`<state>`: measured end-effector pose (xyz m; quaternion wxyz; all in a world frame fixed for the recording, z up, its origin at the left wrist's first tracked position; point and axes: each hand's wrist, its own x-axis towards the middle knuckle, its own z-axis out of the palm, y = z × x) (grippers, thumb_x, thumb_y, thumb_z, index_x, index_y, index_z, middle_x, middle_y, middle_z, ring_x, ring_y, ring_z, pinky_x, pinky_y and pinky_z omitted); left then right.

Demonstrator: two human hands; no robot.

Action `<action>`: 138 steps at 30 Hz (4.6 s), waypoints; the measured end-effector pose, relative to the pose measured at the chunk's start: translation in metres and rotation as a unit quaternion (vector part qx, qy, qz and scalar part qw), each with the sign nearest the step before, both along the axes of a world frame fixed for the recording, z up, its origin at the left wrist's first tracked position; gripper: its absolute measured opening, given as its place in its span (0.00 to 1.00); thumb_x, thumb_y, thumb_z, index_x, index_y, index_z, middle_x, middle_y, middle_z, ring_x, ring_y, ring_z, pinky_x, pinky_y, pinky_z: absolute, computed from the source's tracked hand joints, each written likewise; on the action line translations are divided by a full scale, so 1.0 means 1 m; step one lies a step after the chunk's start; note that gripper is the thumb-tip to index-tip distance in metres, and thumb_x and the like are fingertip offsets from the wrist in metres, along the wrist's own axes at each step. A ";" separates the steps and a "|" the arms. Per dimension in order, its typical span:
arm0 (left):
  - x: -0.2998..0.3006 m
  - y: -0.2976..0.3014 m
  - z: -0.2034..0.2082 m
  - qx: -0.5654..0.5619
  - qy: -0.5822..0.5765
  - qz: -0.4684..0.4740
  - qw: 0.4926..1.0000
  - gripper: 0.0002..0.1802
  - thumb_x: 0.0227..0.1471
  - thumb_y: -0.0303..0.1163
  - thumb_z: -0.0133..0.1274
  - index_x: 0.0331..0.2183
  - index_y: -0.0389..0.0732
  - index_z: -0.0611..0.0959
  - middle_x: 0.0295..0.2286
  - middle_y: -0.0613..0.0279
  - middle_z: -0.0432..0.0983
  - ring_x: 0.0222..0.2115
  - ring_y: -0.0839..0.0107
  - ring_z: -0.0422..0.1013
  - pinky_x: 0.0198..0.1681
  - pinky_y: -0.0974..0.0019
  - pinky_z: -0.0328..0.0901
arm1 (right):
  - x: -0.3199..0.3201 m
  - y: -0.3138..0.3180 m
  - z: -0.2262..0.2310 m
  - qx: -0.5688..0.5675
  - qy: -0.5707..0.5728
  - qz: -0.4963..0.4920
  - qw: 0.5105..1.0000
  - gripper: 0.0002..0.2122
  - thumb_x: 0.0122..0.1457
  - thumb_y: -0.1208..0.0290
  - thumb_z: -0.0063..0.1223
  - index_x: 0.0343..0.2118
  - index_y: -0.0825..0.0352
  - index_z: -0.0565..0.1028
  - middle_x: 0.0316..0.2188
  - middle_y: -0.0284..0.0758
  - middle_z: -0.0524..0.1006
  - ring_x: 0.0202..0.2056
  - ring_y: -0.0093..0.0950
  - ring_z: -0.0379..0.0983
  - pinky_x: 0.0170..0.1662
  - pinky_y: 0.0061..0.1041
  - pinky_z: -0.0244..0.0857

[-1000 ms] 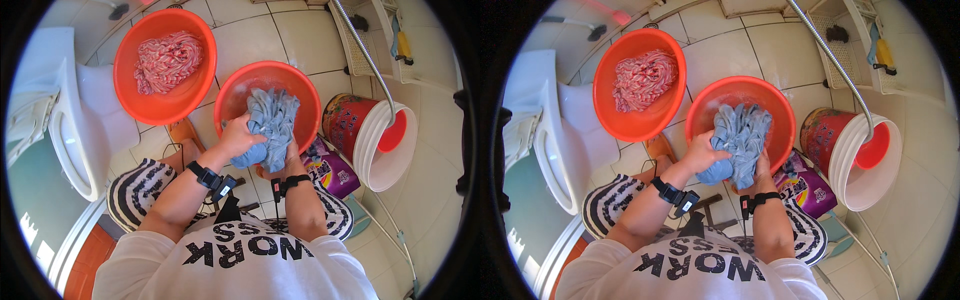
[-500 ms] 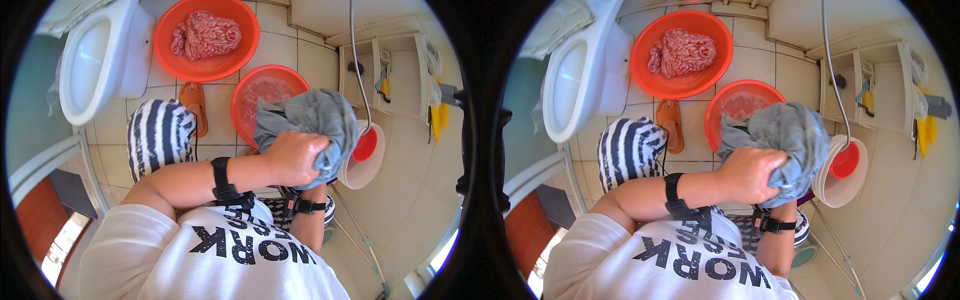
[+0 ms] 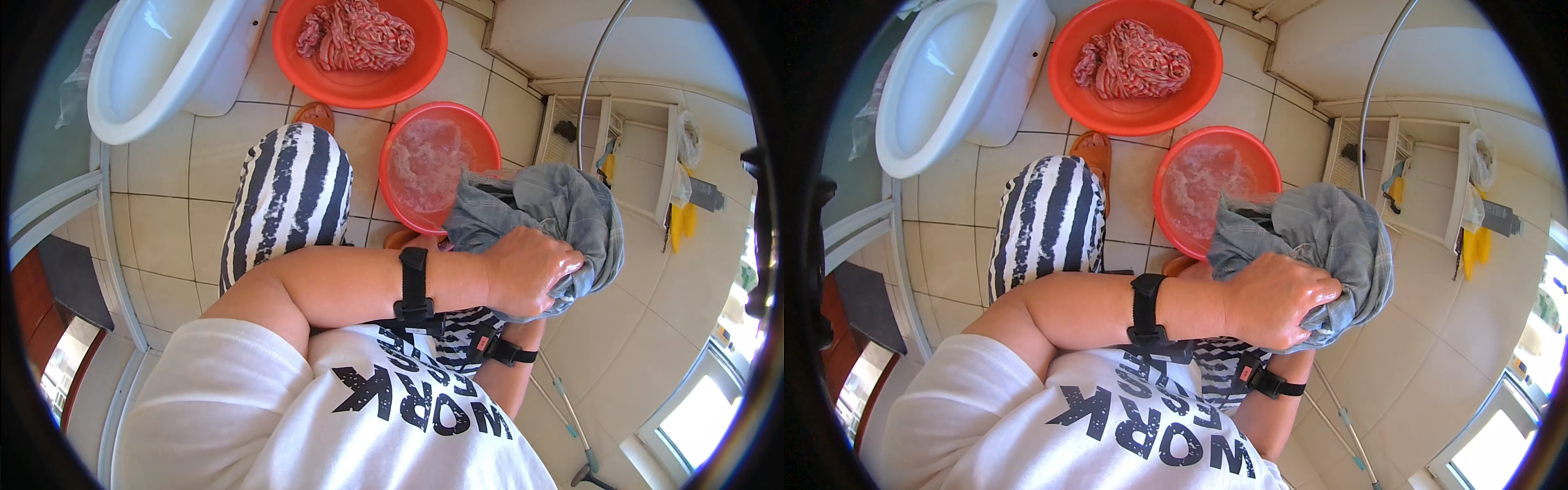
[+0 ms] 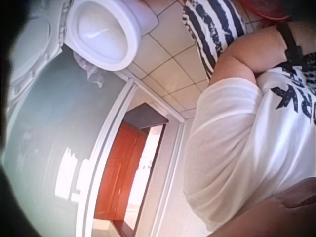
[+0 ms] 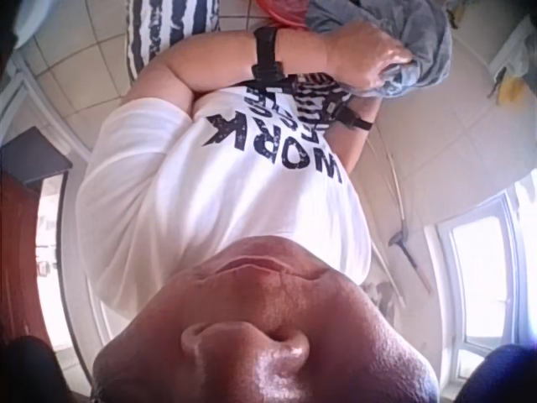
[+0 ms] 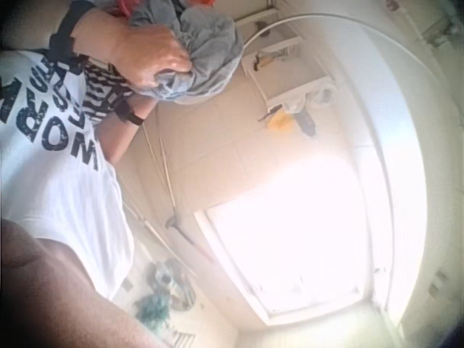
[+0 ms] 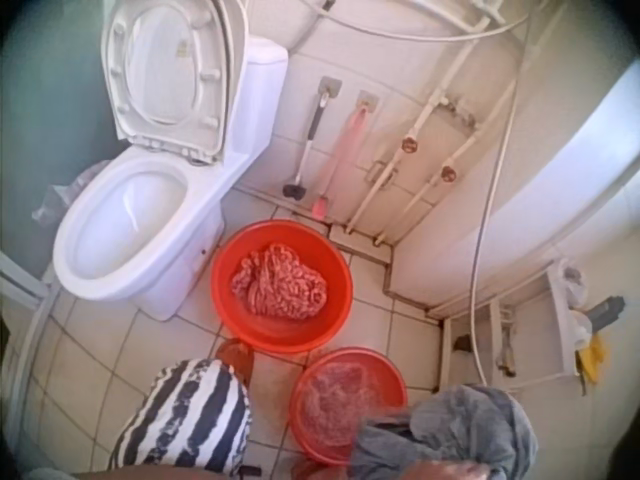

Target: The person hand-washes clothes in two orange basins filled with soapy water in a bathroom. They agitate and rinse a blue garment and a red-and-white striped cloth, then wring them out and transfer them between basins.

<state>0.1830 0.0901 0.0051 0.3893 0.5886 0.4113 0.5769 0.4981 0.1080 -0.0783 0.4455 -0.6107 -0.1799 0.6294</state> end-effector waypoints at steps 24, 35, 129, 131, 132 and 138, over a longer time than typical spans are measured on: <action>-0.006 -0.022 0.000 -0.044 0.033 0.009 0.998 0.22 0.31 0.29 0.63 0.35 0.40 0.80 0.33 0.56 0.79 0.38 0.52 0.76 0.37 0.50 0.70 | -0.012 -0.008 0.023 0.014 -0.040 0.045 0.998 0.21 0.67 0.59 0.42 0.59 0.63 0.68 0.52 0.41 0.75 0.50 0.38 0.74 0.58 0.39 0.67; 0.001 -0.025 0.004 -0.036 0.021 0.018 0.999 0.19 0.29 0.28 0.64 0.31 0.40 0.80 0.31 0.56 0.79 0.37 0.51 0.76 0.37 0.50 0.69 | -0.022 0.025 0.028 0.027 -0.050 0.080 0.995 0.21 0.67 0.59 0.41 0.59 0.64 0.68 0.53 0.41 0.75 0.51 0.39 0.74 0.58 0.39 0.67; -0.016 0.006 -0.005 -0.069 0.031 0.023 0.997 0.17 0.36 0.29 0.62 0.33 0.40 0.76 0.30 0.57 0.76 0.34 0.52 0.75 0.33 0.52 0.69 | -0.069 0.045 0.008 0.018 -0.012 0.030 0.999 0.24 0.69 0.56 0.33 0.60 0.66 0.67 0.56 0.44 0.73 0.55 0.41 0.71 0.61 0.41 0.63; -0.017 0.004 -0.003 -0.068 0.032 0.030 0.997 0.18 0.35 0.29 0.61 0.34 0.40 0.76 0.31 0.56 0.76 0.35 0.52 0.76 0.34 0.51 0.70 | -0.072 0.048 0.007 0.023 -0.004 0.035 0.999 0.24 0.69 0.56 0.33 0.60 0.66 0.67 0.56 0.44 0.73 0.55 0.41 0.70 0.61 0.41 0.63; -0.018 0.004 -0.002 -0.072 0.033 0.029 0.996 0.19 0.35 0.28 0.61 0.35 0.40 0.77 0.31 0.56 0.77 0.36 0.52 0.76 0.35 0.50 0.70 | -0.073 0.050 0.006 0.025 -0.002 0.039 0.999 0.24 0.69 0.56 0.33 0.60 0.66 0.67 0.56 0.44 0.73 0.55 0.41 0.70 0.61 0.41 0.63; -0.027 0.005 0.001 -0.070 0.049 0.044 0.995 0.19 0.36 0.28 0.62 0.35 0.40 0.76 0.31 0.57 0.76 0.36 0.52 0.75 0.35 0.51 0.70 | -0.083 0.059 0.004 0.040 0.010 0.058 0.997 0.24 0.69 0.55 0.32 0.60 0.66 0.67 0.56 0.44 0.72 0.56 0.41 0.70 0.62 0.41 0.63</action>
